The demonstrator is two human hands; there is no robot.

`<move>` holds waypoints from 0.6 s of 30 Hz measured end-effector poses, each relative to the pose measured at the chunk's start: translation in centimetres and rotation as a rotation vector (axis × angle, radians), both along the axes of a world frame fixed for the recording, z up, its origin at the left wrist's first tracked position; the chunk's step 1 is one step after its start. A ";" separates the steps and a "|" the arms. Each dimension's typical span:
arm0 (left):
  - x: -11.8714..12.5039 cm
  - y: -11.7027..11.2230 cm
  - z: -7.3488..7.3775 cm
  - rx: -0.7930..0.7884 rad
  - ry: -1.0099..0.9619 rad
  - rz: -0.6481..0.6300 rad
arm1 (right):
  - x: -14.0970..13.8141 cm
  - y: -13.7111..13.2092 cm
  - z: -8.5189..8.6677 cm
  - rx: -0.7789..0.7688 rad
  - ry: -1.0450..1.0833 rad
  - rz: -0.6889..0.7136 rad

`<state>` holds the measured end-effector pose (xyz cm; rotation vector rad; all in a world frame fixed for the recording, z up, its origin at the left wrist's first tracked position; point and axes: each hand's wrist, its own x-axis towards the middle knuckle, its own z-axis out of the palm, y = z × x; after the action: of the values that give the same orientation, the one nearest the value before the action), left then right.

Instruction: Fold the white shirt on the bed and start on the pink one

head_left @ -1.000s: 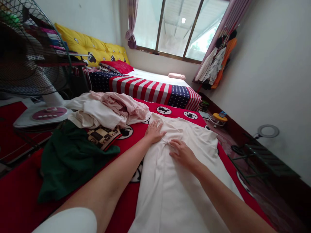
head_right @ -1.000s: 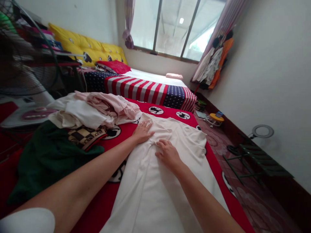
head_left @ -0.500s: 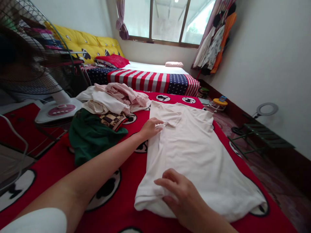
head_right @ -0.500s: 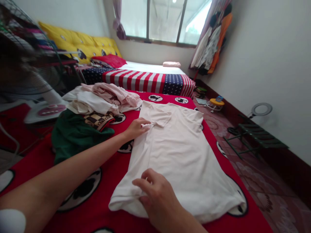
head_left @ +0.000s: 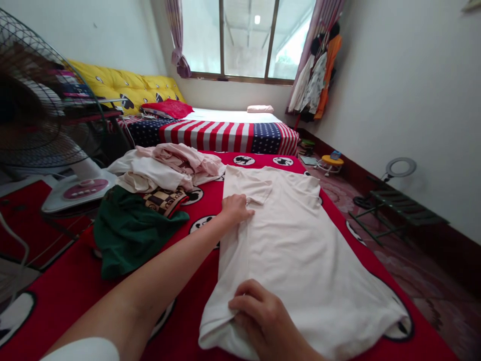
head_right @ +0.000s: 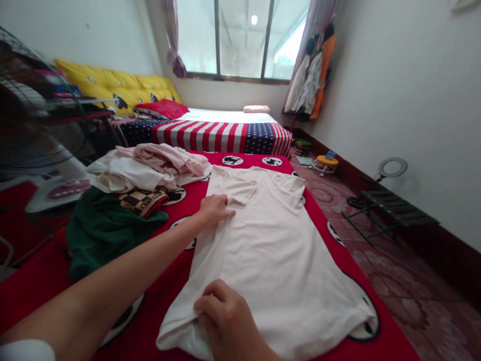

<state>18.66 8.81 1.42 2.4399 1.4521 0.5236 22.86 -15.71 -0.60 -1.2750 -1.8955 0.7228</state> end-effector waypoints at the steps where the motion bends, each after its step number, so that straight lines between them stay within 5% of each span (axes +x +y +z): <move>1: 0.2 0.2 -0.1 0.001 0.003 0.015 | 0.0 0.0 -0.2 0.016 0.006 0.001; 7: -0.2 1.2 -0.6 -0.018 -0.113 0.037 | 0.6 0.0 -0.4 0.072 0.059 -0.011; 18: 1.0 2.1 -0.5 -0.027 -0.370 -0.083 | 2.6 -1.2 2.0 0.201 0.032 -0.099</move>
<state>19.66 10.89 0.96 2.2200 1.1918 0.8754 25.51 -16.96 1.44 -1.2126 -1.8155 0.4855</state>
